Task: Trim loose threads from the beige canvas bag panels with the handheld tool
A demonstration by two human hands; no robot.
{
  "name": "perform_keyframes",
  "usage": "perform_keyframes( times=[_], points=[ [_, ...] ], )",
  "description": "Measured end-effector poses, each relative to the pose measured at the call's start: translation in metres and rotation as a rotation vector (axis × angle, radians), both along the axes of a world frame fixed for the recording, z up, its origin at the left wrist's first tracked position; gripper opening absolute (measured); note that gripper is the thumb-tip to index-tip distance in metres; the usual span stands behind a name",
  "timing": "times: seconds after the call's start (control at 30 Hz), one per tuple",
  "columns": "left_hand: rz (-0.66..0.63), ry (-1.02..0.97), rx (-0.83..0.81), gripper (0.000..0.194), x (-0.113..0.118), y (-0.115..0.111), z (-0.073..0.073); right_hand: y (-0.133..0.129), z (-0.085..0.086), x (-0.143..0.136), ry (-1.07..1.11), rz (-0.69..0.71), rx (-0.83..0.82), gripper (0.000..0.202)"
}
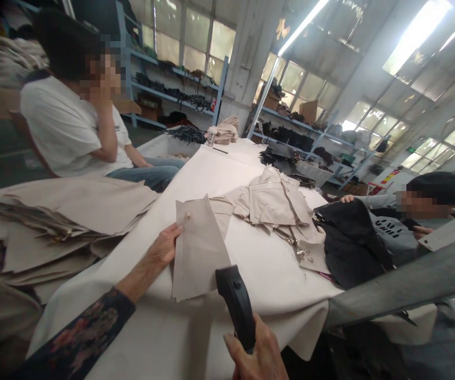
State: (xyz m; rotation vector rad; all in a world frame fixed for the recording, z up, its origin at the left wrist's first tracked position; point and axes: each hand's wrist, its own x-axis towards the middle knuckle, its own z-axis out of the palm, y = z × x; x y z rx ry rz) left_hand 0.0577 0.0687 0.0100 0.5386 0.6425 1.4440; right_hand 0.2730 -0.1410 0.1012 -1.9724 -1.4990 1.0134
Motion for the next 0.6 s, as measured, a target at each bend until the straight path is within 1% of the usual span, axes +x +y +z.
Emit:
perform_keyframes(
  times=[0.07,0.17,0.23,0.33,0.43,0.53,0.6],
  points=[
    [-0.047,0.011,-0.046,0.031,0.004,-0.009,0.003,0.007,-0.002,-0.004,0.022,-0.011,-0.011,0.032],
    [-0.210,0.018,-0.117,0.037,0.012,-0.027,0.009,0.018,-0.008,-0.006,0.004,-0.030,-0.029,0.029],
    [-0.290,0.026,-0.120,0.040,0.019,-0.036,0.010,0.025,-0.011,-0.005,-0.009,-0.026,-0.010,0.026],
    [-0.301,0.055,-0.092,0.041,0.023,-0.042,0.009,0.039,-0.016,0.003,-0.013,-0.040,0.023,0.025],
    [-0.301,0.077,-0.083,0.042,0.022,-0.040,0.006,0.055,-0.017,0.019,-0.058,-0.111,0.090,0.030],
    [-0.278,0.081,-0.080,0.045,0.020,-0.037,0.003,0.062,-0.009,0.038,-0.111,-0.203,0.147,0.033],
    [-0.254,0.084,-0.091,0.047,0.020,-0.035,0.003,0.057,0.000,0.045,-0.107,-0.222,0.129,0.034]
  ],
)
